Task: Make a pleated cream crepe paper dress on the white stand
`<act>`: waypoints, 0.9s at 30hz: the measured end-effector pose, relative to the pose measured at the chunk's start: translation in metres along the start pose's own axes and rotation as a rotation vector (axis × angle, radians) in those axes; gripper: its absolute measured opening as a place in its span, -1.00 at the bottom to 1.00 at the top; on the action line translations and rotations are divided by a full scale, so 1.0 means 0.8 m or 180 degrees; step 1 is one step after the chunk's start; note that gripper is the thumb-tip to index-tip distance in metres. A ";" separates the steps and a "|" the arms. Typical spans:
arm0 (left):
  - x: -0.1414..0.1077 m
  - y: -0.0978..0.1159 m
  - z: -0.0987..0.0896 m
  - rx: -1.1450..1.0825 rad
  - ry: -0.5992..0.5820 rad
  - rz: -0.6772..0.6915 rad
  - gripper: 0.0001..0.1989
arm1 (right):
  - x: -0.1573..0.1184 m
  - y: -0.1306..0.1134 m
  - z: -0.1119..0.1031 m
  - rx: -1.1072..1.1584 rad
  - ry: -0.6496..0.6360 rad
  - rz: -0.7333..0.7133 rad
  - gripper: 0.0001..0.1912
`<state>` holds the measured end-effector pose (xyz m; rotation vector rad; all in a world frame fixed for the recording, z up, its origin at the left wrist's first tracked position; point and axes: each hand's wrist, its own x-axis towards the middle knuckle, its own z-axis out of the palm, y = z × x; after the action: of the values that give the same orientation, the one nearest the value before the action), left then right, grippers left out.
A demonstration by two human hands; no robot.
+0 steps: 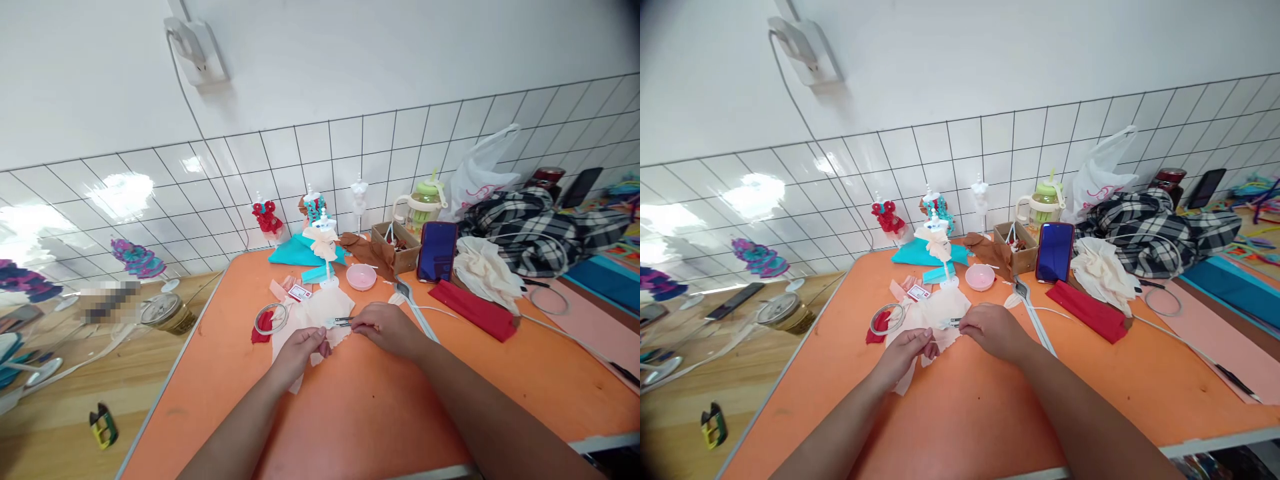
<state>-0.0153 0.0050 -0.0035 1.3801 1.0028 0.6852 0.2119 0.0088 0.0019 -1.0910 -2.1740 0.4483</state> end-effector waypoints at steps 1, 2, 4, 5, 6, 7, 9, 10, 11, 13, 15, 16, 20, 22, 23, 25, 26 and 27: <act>0.000 0.002 -0.001 -0.0068 0.0018 -0.0013 -0.57 | 0.000 -0.002 -0.001 0.0034 0.0065 -0.0008 -0.78; 0.000 0.003 -0.001 -0.0108 0.0028 -0.0030 -0.58 | -0.001 -0.005 -0.001 0.0101 0.0118 -0.0034 -0.78; 0.000 0.005 0.000 -0.0111 0.0007 -0.0051 -0.59 | -0.001 -0.011 0.001 0.0241 0.0138 -0.0178 -0.71; 0.000 0.006 0.001 -0.0085 -0.0018 -0.0047 -0.59 | -0.002 -0.014 0.005 0.0276 0.0101 -0.0272 -0.61; -0.001 0.005 0.002 -0.0049 -0.0048 -0.0027 -0.59 | -0.002 -0.015 0.009 0.0273 0.0053 -0.0342 -0.53; -0.001 0.005 0.003 -0.0011 -0.0073 0.0003 -0.59 | -0.002 -0.016 0.015 0.0237 -0.0010 -0.0367 -0.52; -0.001 0.003 0.004 0.0047 -0.0088 0.0044 -0.58 | -0.002 -0.014 0.026 0.0083 -0.0120 -0.0295 -0.67; -0.001 0.003 0.003 0.0069 -0.0069 0.0043 -0.58 | -0.002 -0.012 0.030 -0.0017 -0.0149 -0.0214 -0.74; -0.001 0.003 0.002 0.0091 -0.0039 0.0029 -0.58 | -0.001 -0.010 0.033 -0.0107 -0.0164 -0.0132 -0.77; 0.000 0.004 -0.002 0.0152 0.0046 -0.0020 -0.59 | 0.000 -0.005 0.032 -0.0177 -0.0171 -0.0004 -0.75; 0.000 0.006 -0.006 0.0238 0.0151 -0.0043 -0.59 | 0.001 -0.004 0.025 -0.0044 -0.0066 0.0126 -0.76; 0.000 0.007 -0.008 0.0288 0.0203 -0.0037 -0.59 | 0.002 -0.004 0.021 0.0089 0.0039 0.0188 -0.77; 0.001 0.004 -0.009 0.0429 0.0256 0.0021 -0.60 | 0.001 -0.012 0.015 0.0571 0.0268 0.0111 -0.57; 0.001 0.001 -0.006 0.0369 0.0171 0.0035 -0.60 | -0.001 -0.014 0.022 0.0483 0.0188 -0.0095 -0.56; 0.001 -0.001 -0.005 0.0303 0.0124 0.0041 -0.60 | -0.002 -0.014 0.027 0.0343 0.0183 -0.0163 -0.63; 0.002 -0.002 -0.002 0.0157 0.0056 0.0037 -0.60 | -0.003 -0.013 0.036 -0.0003 0.0238 -0.0207 -0.77; 0.002 -0.002 -0.001 0.0093 0.0044 0.0011 -0.60 | -0.003 -0.011 0.039 -0.0163 0.0277 -0.0198 -0.79; 0.002 -0.001 -0.001 0.0037 0.0046 -0.0031 -0.60 | -0.003 -0.010 0.040 -0.0295 0.0305 -0.0184 -0.78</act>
<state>-0.0158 0.0065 -0.0040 1.3813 1.0258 0.6838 0.1864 0.0015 -0.0181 -1.0738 -2.1537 0.2663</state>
